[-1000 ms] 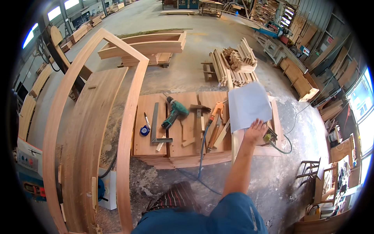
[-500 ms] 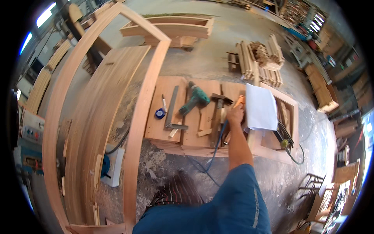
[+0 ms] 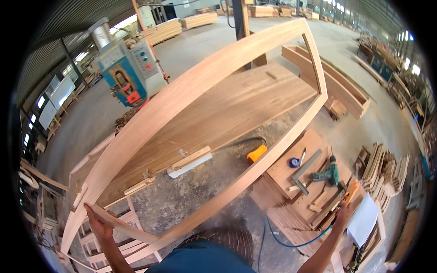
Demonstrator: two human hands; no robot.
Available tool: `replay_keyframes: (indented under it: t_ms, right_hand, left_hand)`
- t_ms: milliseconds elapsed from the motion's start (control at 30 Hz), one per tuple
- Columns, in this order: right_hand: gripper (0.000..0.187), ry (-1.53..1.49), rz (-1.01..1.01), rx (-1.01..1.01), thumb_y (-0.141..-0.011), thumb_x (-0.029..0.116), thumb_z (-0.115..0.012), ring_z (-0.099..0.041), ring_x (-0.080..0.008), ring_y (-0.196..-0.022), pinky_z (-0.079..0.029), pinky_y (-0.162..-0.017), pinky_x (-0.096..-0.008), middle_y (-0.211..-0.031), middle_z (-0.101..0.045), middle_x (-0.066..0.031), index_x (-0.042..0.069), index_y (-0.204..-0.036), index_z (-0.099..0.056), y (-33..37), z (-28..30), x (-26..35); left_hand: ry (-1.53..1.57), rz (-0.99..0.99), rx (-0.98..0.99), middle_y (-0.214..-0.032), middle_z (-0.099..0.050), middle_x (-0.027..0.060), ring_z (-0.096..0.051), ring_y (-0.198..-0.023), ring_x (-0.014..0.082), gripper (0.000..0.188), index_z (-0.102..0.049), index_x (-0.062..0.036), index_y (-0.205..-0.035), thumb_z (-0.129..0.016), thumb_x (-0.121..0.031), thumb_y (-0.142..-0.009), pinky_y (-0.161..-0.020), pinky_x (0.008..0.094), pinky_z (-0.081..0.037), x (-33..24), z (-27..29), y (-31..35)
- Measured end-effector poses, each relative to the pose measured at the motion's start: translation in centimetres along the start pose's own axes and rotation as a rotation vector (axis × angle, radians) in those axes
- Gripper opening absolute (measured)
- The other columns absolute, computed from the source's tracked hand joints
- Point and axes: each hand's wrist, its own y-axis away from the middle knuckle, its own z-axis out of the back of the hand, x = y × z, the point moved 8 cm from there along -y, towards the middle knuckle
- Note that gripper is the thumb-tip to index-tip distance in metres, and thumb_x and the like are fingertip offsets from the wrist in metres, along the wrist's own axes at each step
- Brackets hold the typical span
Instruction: The person uses a vertical shaper machine to shape a large wooden frame, then uses a sanding block to smooth a long wooden curved piece by hand. The person picks up the frame and carries it across the workshop before laying it on the floor next to other frames.
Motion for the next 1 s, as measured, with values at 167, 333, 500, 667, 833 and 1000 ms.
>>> replay_keyframes:
  t_ms: [167, 333, 500, 667, 833, 1000]
  right_hand:
    - [0.02, -0.03, 0.083, 0.39, -0.094, 0.019, -0.051, -0.041, -0.0035, -0.047, -0.033, -0.041, -0.0172, -0.064, -0.05, 0.0025, 0.008, -0.108, -0.061, 14.8, -14.8, 9.1]
    - [0.035, 0.463, 0.305, 0.883, -0.098, 0.035, -0.044, -0.057, -0.0203, -0.06, -0.044, -0.054, -0.0358, -0.077, -0.065, -0.0102, 0.004, -0.108, -0.059, 26.7, -31.3, 8.0]
    - [0.038, 0.96, 0.475, 0.806, -0.098, 0.035, -0.043, -0.062, -0.0449, -0.083, -0.047, -0.071, -0.0503, -0.082, -0.064, -0.0253, 0.001, -0.107, -0.058, 31.4, -39.0, 7.3]
    - [0.038, 0.867, 0.416, 0.929, -0.098, 0.035, -0.04, -0.063, -0.0451, -0.088, -0.048, -0.075, -0.0511, -0.086, -0.065, -0.0274, 0.003, -0.106, -0.061, 37.0, -42.5, 12.3]
    - [0.038, 0.398, 0.87, 1.502, -0.098, 0.028, -0.039, -0.06, -0.0369, -0.108, -0.047, -0.088, -0.0436, -0.118, -0.061, -0.0211, 0.016, -0.131, -0.054, 55.2, -46.8, 10.7]
    - [0.036, 0.359, 0.799, 1.523, -0.096, 0.036, -0.049, -0.063, -0.0308, -0.09, -0.047, -0.079, -0.0417, -0.089, -0.067, -0.0176, 0.01, -0.112, -0.066, 59.6, -50.6, 8.0]
  left_hand:
    - [0.017, -0.124, -0.032, -0.072, -0.054, 0.0035, -0.057, -0.052, 0.0238, 0.045, -0.054, -0.013, -0.102, -0.054, -0.056, -0.09, -0.045, 0.039, -0.051, -3.9, 6.1, -2.0]
    - [0.039, -0.146, -0.152, -0.075, -0.054, 0.0026, -0.057, -0.052, 0.0225, 0.048, -0.053, -0.0151, -0.104, -0.057, -0.06, -0.087, -0.046, 0.0362, -0.05, -6.8, 12.3, -4.0]
    - [0.111, -0.118, -0.2, -0.072, -0.052, 0.0024, -0.056, -0.053, 0.0235, 0.047, -0.054, -0.0125, -0.104, -0.05, -0.058, -0.092, -0.048, 0.0414, -0.05, -9.6, 18.3, -5.4]
    - [0.108, -0.216, -0.194, -0.073, -0.053, 0.0027, -0.057, -0.052, 0.0219, 0.043, -0.053, -0.0118, -0.102, -0.047, -0.054, -0.095, -0.046, 0.0387, -0.05, -11.6, 23.5, -5.8]
    - [0.158, -0.159, -0.224, -0.072, -0.054, 0.0044, -0.059, -0.052, 0.0243, 0.047, -0.054, -0.0105, -0.1, -0.047, -0.056, -0.093, -0.046, 0.0399, -0.051, -11.5, 23.9, -5.8]
    - [0.169, -0.2, -0.31, -0.068, -0.052, 0.0023, -0.056, -0.048, 0.0235, 0.044, -0.057, -0.0126, -0.095, -0.045, -0.056, -0.094, -0.046, 0.0398, -0.049, -12.3, 24.3, -5.2]
